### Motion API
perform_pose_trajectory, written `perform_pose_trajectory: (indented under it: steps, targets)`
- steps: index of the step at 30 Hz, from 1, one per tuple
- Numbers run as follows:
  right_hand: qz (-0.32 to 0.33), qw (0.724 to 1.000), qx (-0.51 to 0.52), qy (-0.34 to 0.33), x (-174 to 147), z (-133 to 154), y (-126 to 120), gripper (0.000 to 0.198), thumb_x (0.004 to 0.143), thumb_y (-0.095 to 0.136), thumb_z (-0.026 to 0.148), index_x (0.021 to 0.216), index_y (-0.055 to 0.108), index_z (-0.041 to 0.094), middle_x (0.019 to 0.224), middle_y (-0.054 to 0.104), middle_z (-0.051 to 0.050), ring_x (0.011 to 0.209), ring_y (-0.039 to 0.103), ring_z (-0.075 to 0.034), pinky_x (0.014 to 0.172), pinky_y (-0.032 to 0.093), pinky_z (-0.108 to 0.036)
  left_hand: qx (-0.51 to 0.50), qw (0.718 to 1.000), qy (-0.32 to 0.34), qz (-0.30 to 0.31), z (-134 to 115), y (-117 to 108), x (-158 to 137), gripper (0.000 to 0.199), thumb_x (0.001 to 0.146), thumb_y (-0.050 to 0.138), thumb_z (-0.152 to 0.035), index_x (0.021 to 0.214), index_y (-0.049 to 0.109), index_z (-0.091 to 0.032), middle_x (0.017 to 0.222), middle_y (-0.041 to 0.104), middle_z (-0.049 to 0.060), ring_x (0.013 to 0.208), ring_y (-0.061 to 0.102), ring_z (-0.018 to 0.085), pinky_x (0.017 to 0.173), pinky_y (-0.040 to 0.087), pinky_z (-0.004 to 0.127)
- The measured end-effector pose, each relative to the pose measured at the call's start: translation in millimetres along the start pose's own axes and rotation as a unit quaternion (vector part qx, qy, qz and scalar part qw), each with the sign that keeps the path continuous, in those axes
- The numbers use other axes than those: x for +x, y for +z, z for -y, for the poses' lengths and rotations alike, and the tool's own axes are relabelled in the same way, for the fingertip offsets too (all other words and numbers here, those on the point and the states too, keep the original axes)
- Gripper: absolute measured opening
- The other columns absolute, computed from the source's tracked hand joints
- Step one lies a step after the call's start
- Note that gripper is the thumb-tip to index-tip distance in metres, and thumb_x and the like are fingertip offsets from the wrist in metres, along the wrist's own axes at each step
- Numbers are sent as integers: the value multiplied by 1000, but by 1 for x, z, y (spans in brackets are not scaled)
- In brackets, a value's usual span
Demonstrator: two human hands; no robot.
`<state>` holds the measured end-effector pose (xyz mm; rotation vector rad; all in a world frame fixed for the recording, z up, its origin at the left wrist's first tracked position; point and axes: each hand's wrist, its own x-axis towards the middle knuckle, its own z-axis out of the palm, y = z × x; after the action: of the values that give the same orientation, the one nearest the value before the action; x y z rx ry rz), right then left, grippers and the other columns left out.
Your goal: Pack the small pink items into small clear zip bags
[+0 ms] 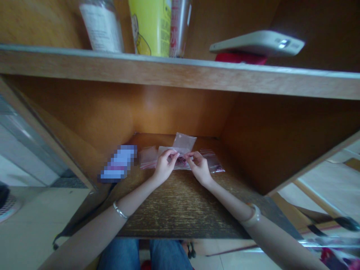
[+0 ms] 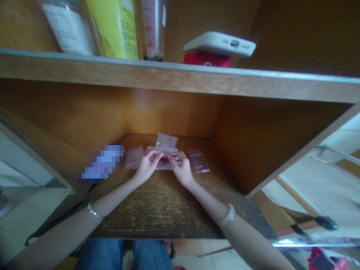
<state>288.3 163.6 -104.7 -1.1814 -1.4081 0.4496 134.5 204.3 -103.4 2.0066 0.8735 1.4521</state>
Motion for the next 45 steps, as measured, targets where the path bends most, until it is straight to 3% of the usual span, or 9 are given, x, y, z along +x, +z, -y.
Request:
perform_pose_trajectory:
  steps: [15, 22, 33, 45]
  targets:
    - [19, 1000, 0, -19, 0, -3, -1, 15, 83, 58, 33, 82, 63, 18, 83, 62, -5, 77, 58, -17, 68, 45, -28, -16, 1000, -3, -1, 0, 0, 0, 16, 87, 54, -31, 83, 61, -17, 81, 69, 3, 75, 64, 15, 70, 51, 28]
    - [36, 999, -6, -29, -2, 6, 1, 17, 83, 58, 33, 80, 66, 19, 80, 63, -4, 75, 58, -17, 69, 44, -28, -35, 999, -5, 36, -1, 4, -2, 15, 87, 54, -30, 86, 62, -17, 84, 69, 4, 78, 65, 16, 72, 52, 28]
    - [36, 998, -31, -43, -3, 10, 2, 17, 83, 56, 32, 77, 64, 18, 77, 61, -4, 75, 57, -17, 71, 45, -29, 16, 999, 6, 41, 5, 5, -2, 11, 87, 54, -26, 85, 60, -18, 85, 68, 5, 82, 64, 18, 78, 51, 32]
    - [58, 998, 21, 4, -4, 9, 1, 20, 80, 62, 37, 78, 66, 18, 78, 67, -4, 70, 59, -16, 68, 46, -29, -35, 997, 0, 62, -8, 2, -5, 27, 92, 46, -34, 84, 65, -16, 84, 69, 6, 80, 64, 17, 75, 51, 30]
